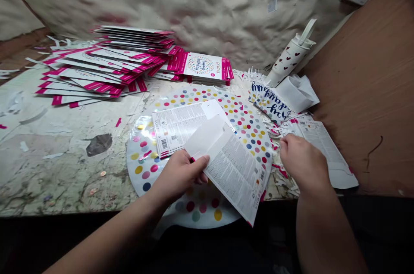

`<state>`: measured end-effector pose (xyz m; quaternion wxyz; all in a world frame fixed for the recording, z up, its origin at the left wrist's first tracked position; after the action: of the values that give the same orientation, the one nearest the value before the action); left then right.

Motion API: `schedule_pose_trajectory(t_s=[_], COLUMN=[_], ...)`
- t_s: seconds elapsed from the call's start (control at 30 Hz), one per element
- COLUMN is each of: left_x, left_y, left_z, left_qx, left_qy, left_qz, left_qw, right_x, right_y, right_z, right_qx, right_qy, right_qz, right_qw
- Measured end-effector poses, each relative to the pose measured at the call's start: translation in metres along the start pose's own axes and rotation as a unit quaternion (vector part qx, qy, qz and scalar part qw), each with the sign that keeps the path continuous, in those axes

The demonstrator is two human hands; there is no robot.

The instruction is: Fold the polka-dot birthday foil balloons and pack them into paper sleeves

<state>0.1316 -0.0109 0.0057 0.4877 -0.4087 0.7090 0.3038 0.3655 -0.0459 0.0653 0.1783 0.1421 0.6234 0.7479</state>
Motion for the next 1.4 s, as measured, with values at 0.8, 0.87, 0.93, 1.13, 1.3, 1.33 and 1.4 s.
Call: schedule_pose_trajectory(t_s=[0.8, 0.87, 0.93, 1.13, 1.3, 1.33, 1.4], left_x=[0.019, 0.012, 0.007, 0.005, 0.003, 0.002, 0.001], left_y=[-0.017, -0.018, -0.015, -0.002, -0.004, -0.001, 0.009], left_z=[-0.026, -0.019, -0.008, 0.014, 0.022, 0.023, 0.02], left_qx=[0.178, 0.171, 0.141, 0.055, 0.082, 0.072, 0.063], left_qy=[-0.436, -0.398, -0.325, -0.179, -0.199, -0.205, -0.196], left_qz=[0.458, 0.46, 0.463, 0.519, 0.543, 0.553, 0.559], left_qw=[0.754, 0.775, 0.813, 0.834, 0.811, 0.804, 0.803], right_x=[0.062, 0.065, 0.067, 0.066, 0.074, 0.077, 0.08], right_y=[-0.049, -0.048, -0.05, -0.064, -0.056, -0.053, -0.049], right_z=[-0.092, -0.082, -0.067, -0.032, -0.032, -0.035, -0.045], right_qx=[0.013, 0.075, 0.155, 0.269, 0.196, 0.176, 0.156], right_qy=[0.397, 0.394, 0.343, 0.169, 0.225, 0.26, 0.332], right_qz=[0.201, 0.231, 0.262, 0.274, 0.2, 0.186, 0.16], right_qw=[0.895, 0.886, 0.889, 0.908, 0.933, 0.931, 0.916])
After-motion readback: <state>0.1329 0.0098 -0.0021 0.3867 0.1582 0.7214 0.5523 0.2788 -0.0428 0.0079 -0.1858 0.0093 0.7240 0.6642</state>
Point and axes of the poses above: each hand's wrist, its own z-axis towards the middle knuckle, its own y-axis out of the back of the hand, x = y × z, the point moved 6 cm from there along z, towards the middle knuckle, and after that the axes turned 8 degrees about -y, right-handed, at the moved point
